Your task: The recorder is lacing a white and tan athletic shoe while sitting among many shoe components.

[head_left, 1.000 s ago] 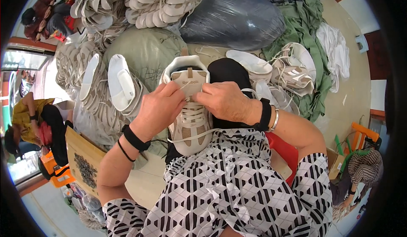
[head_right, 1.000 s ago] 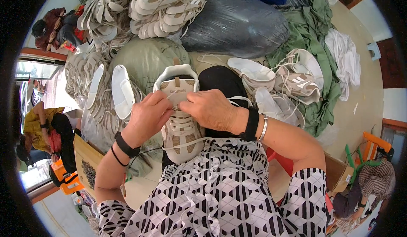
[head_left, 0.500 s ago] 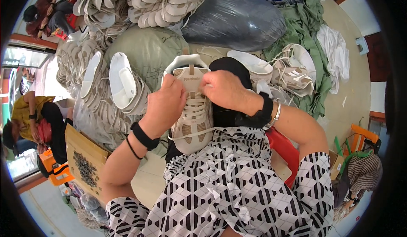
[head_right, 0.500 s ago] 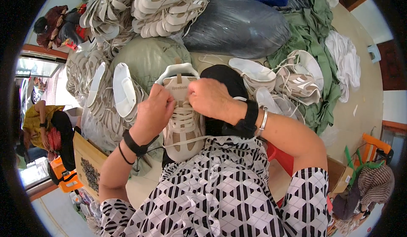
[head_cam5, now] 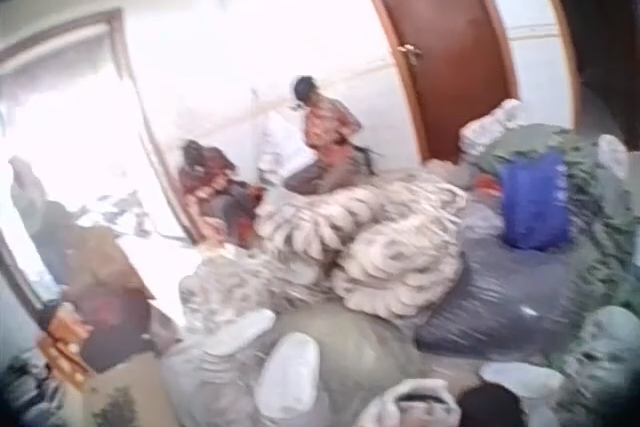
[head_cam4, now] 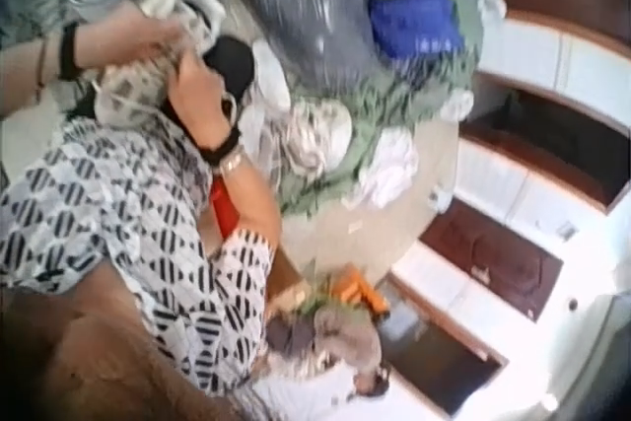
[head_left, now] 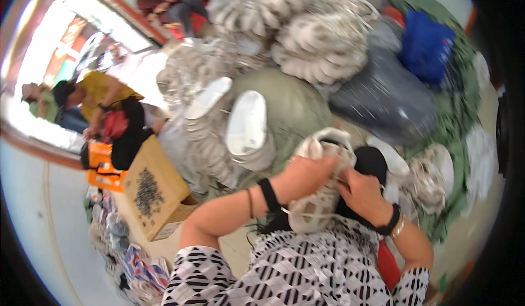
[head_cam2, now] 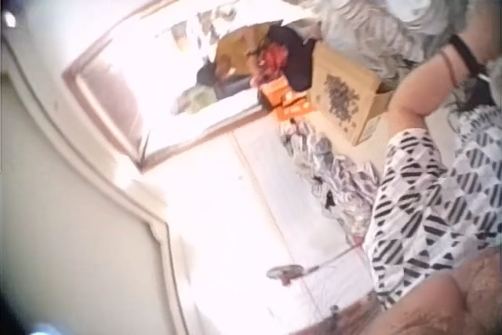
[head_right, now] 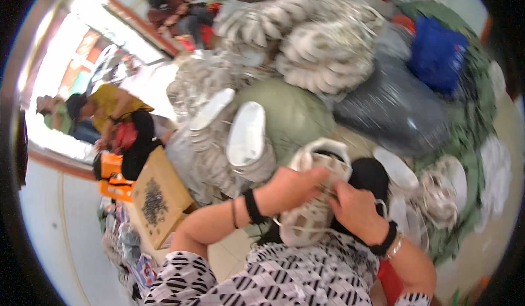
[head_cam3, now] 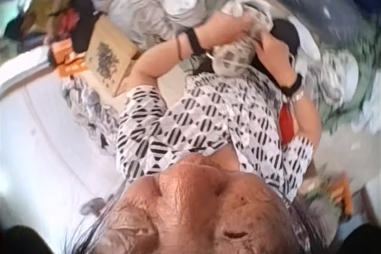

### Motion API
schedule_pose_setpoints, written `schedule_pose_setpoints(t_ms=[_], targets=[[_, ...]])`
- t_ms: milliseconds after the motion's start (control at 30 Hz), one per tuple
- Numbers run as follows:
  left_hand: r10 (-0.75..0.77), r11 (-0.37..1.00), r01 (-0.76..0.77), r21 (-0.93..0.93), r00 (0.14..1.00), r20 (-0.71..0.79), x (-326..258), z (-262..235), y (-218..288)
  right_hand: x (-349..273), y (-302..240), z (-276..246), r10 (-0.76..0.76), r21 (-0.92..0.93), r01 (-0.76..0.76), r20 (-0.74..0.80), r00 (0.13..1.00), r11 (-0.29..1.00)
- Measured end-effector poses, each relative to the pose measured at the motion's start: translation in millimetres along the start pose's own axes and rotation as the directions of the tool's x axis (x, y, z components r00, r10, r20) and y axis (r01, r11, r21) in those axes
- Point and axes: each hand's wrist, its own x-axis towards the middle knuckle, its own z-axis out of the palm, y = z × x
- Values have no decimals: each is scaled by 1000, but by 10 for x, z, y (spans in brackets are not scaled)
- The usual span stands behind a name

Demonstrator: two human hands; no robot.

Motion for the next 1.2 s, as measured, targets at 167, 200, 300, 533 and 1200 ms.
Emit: schedule_pose_setpoints(t_ms=[167,200,300,533,1200], targets=[[29,970,-16,-243,998,50,-26,-7,35,-7,7,-67,77,41,-79,48,996,996],[8,974,-1,-224,1000,29,-4,-51,-7,43,25,-70,41,44,-43,46,998,998],[74,918,-21,-397,990,118,53,-90,-85,145,31,-65,74,125,-81,58,996,989],[23,977,-25,-213,1000,-12,42,18,19,233,-31,-139,167,183,-183,99,981,966],[-120,952,67,-298,979,-164,-174,-4,-60,100,220,-128,270,536,-403,312,911,742]])
